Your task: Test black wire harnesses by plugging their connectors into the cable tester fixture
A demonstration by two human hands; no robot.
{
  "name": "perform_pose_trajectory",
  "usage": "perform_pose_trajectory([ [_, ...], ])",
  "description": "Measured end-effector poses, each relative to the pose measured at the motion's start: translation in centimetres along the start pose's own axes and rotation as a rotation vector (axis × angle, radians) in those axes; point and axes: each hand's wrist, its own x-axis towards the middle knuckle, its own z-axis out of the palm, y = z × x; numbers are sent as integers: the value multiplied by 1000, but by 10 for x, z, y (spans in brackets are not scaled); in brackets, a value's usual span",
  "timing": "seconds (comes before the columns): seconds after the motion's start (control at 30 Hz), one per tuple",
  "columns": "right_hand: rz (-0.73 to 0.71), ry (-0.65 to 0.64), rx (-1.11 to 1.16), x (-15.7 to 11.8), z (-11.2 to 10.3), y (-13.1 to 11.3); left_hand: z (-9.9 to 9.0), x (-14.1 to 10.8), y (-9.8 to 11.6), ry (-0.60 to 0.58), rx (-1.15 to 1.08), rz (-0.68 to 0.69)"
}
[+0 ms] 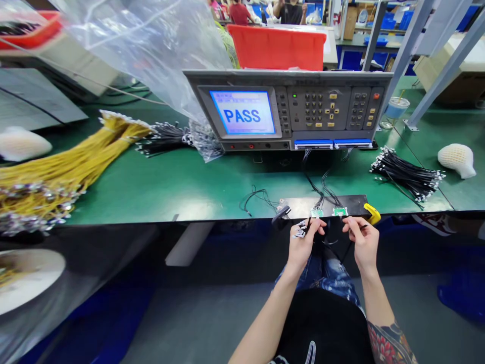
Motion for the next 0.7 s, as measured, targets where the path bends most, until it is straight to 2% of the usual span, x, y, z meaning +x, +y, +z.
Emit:
perform_pose_trajectory([
  [0.2, 22, -1, -45, -4, -13, 8, 1, 1, -2, 28, 28, 17],
  [0.53, -6, -11, -96, -9, -11, 3, 10, -1, -10, 137, 35, 94],
  [0.7, -32, -33, -149, -9, -11, 5, 13, 0, -12, 152, 27, 69],
])
